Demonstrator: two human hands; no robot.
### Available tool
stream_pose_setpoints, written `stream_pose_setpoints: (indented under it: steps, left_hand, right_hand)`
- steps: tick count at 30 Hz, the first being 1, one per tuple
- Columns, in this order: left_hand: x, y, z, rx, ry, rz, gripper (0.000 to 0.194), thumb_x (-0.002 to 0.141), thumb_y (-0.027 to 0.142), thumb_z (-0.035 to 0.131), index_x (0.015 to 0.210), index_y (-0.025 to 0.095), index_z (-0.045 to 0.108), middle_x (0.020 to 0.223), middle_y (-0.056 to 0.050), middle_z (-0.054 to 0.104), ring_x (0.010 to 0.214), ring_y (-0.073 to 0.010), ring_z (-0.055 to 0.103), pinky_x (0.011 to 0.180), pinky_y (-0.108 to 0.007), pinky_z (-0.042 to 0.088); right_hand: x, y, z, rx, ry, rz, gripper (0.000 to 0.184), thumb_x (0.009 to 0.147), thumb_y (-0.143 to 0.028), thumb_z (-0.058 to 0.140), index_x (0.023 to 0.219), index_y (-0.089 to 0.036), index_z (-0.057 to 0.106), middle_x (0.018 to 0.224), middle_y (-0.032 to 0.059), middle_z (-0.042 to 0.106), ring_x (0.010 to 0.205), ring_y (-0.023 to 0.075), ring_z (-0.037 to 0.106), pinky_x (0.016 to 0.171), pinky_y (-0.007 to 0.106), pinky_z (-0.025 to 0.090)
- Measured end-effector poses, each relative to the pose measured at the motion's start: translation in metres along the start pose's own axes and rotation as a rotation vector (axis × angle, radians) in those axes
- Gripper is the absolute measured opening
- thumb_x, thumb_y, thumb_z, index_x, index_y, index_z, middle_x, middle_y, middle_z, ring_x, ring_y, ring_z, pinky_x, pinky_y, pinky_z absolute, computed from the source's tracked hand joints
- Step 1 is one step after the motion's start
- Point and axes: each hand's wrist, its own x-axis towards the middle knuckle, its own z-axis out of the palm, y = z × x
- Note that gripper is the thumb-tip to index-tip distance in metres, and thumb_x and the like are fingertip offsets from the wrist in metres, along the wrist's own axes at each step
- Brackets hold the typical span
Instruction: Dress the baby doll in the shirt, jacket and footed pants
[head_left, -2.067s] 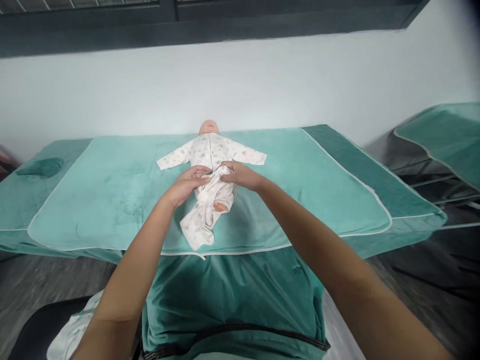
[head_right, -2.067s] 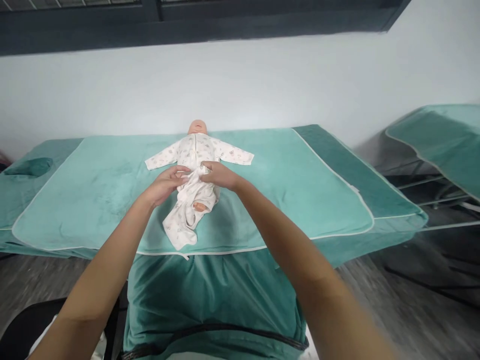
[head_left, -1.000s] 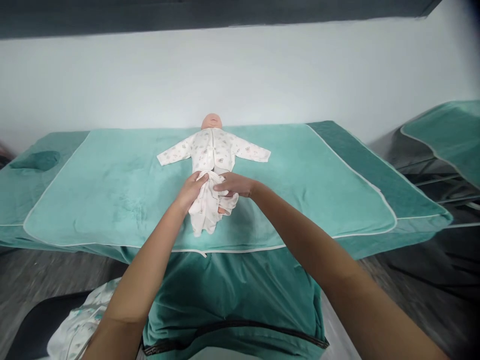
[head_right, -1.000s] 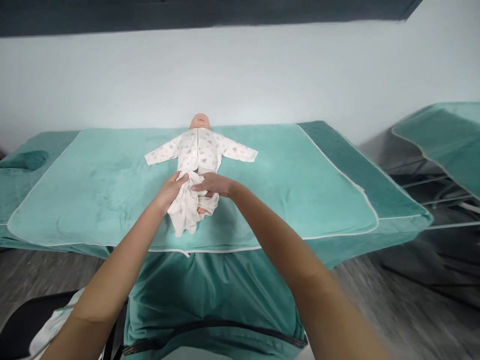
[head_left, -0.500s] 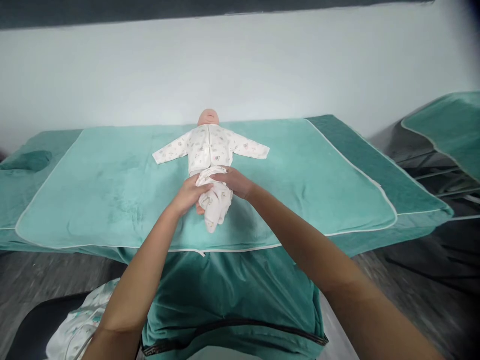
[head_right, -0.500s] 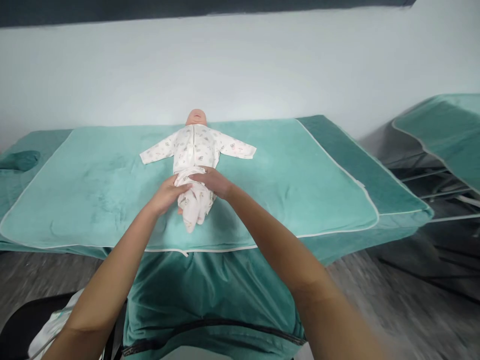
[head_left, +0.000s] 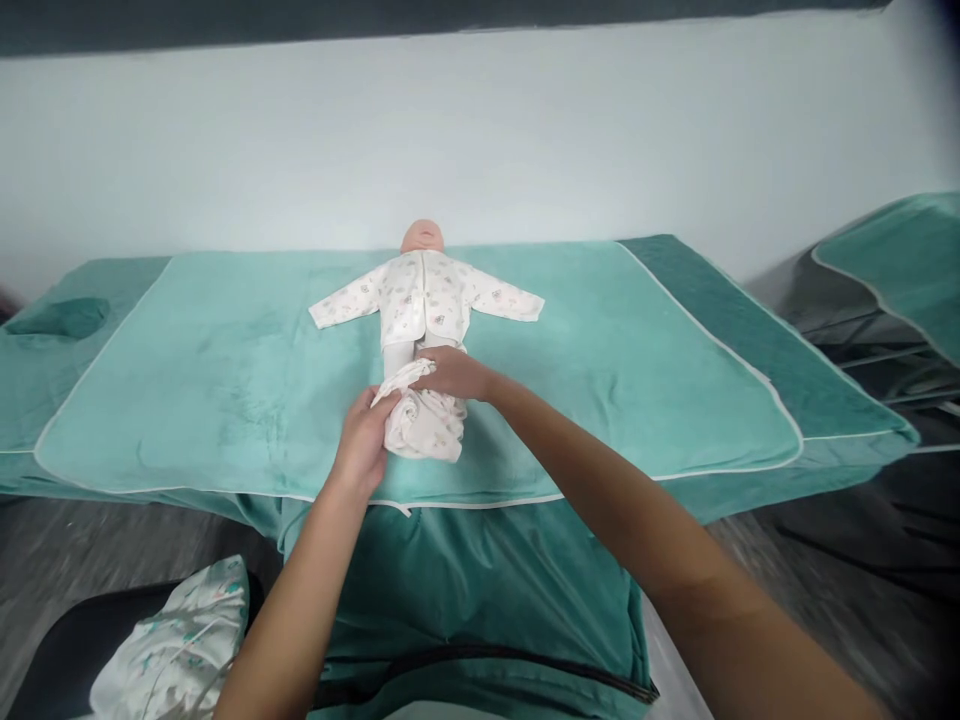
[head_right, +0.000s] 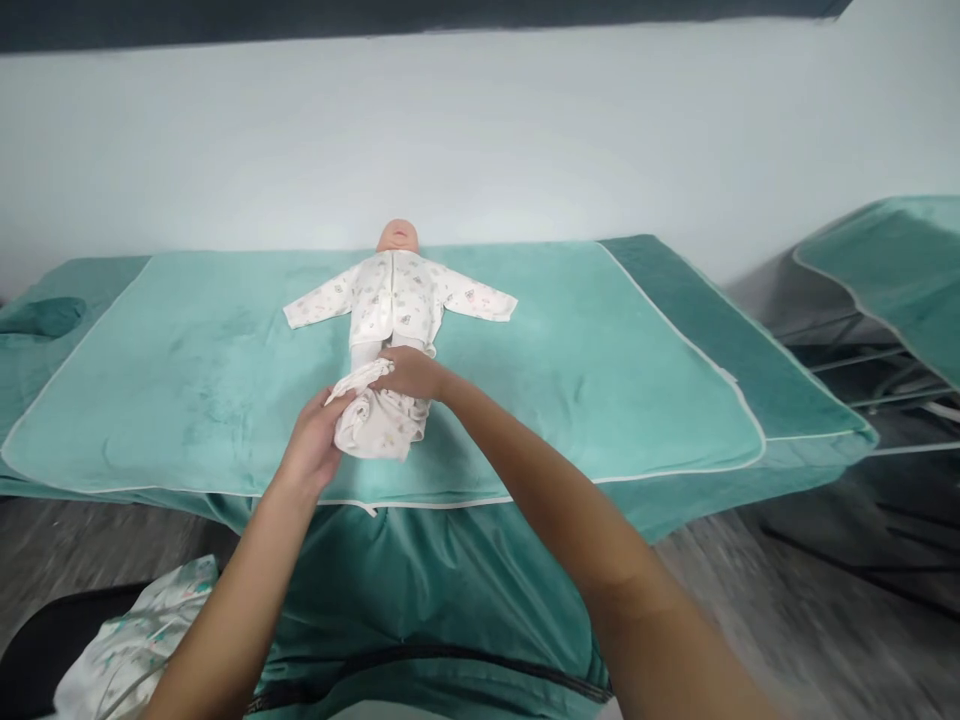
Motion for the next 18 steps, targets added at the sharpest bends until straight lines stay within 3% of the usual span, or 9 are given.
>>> stream_pose_setpoints:
  steps: [4, 10, 14, 18]
  left_hand:
    - [-0.017, -0.023, -0.018, -0.009, 0.067, -0.052, 0.045, 0.069, 0.041, 0.084, 0.102, 0.016, 0.067, 0.088, -0.004, 0.075, 0.079, -0.0185, 0.068, 0.071, -0.028, 0.048]
    - [-0.005, -0.064, -0.051, 0.308, 0.228, 0.079, 0.026, 0.077, 0.034, 0.07, 0.096, 0.018, 0.069, 0.082, 0.0, 0.07, 0.074, -0.0159, 0.059, 0.066, -0.026, 0.044]
    - [0.003, -0.06, -0.052, 0.408, 0.179, 0.109, 0.023, 0.074, 0.025, 0.066, 0.096, 0.018, 0.07, 0.085, -0.002, 0.07, 0.08, -0.0191, 0.06, 0.07, -0.028, 0.045]
    - [0.009, -0.05, -0.048, 0.33, 0.095, 0.079, 0.031, 0.074, 0.031, 0.071, 0.101, 0.018, 0.07, 0.09, -0.003, 0.072, 0.081, -0.0184, 0.061, 0.075, -0.029, 0.046]
  right_hand:
    - [0.003, -0.003, 0.007, -0.279, -0.06, -0.023, 0.013, 0.086, -0.03, 0.069, 0.089, -0.017, 0.067, 0.099, 0.0075, 0.074, 0.091, 0.0218, 0.065, 0.071, 0.027, 0.038]
    - [0.002, -0.01, 0.019, -0.412, -0.128, 0.023, 0.02, 0.084, -0.037, 0.073, 0.089, -0.018, 0.07, 0.104, 0.0126, 0.075, 0.099, 0.0305, 0.066, 0.066, 0.03, 0.032]
    - [-0.001, -0.013, 0.019, -0.411, -0.135, 0.037, 0.016, 0.091, -0.035, 0.066, 0.09, -0.019, 0.068, 0.103, 0.0105, 0.075, 0.098, 0.0284, 0.067, 0.066, 0.03, 0.033]
    - [-0.004, -0.011, 0.014, -0.353, -0.125, 0.011, 0.018, 0.094, -0.035, 0.064, 0.087, -0.019, 0.063, 0.104, 0.0077, 0.074, 0.095, 0.0232, 0.067, 0.07, 0.028, 0.037]
